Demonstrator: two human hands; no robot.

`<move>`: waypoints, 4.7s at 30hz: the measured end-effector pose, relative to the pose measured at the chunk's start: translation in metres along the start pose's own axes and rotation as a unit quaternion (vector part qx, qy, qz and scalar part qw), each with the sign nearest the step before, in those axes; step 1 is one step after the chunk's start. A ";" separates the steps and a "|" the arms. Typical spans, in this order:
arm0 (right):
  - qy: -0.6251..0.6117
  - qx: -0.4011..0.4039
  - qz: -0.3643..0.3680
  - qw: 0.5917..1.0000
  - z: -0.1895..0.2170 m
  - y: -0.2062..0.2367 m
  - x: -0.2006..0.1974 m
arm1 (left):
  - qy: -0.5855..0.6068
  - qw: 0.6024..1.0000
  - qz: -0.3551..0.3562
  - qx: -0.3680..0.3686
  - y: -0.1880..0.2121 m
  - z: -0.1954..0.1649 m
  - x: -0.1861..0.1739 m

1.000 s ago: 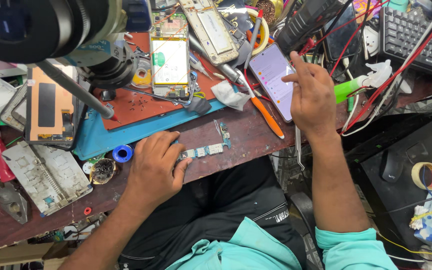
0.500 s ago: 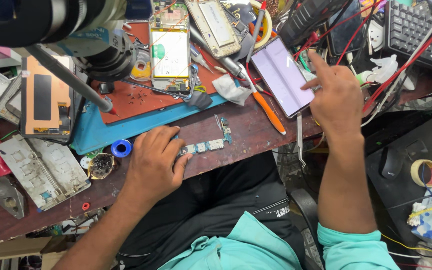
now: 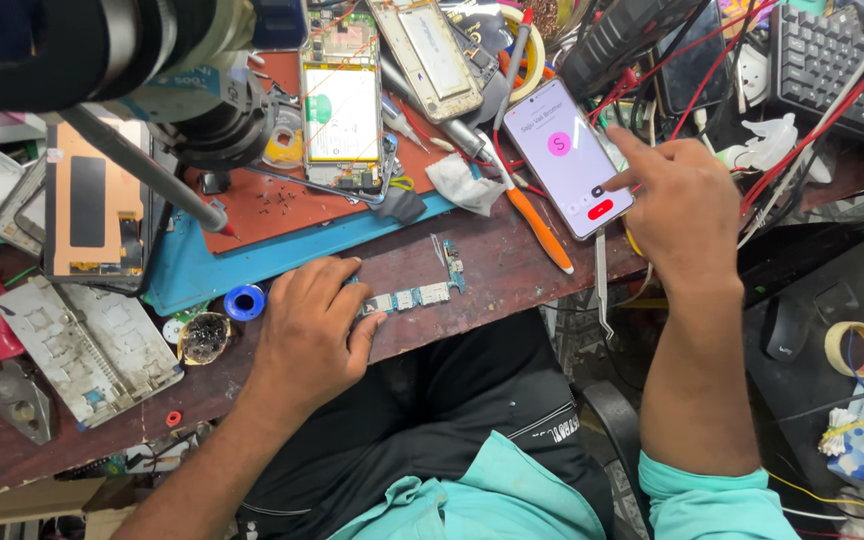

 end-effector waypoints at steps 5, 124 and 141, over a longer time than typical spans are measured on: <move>-0.012 -0.024 -0.006 1.000 0.016 -0.003 -0.013 | 0.004 1.000 0.009 -0.005 0.003 0.001 0.000; -0.717 -0.043 0.014 0.695 0.169 0.242 -0.203 | 0.316 0.943 -0.092 -0.055 0.169 -0.267 -0.145; -0.719 -0.022 -0.005 0.695 0.167 0.228 -0.196 | 0.230 0.965 -0.127 -0.012 0.163 -0.257 -0.151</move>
Point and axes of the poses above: each hand's wrist, its own y-axis away from the middle knuckle, its own x-axis out of the palm, z = x × y, the point moved 5 cm from there along -y, towards the middle knuckle, and after that the axes turned 2 degrees about y, right-handed, at the moved point
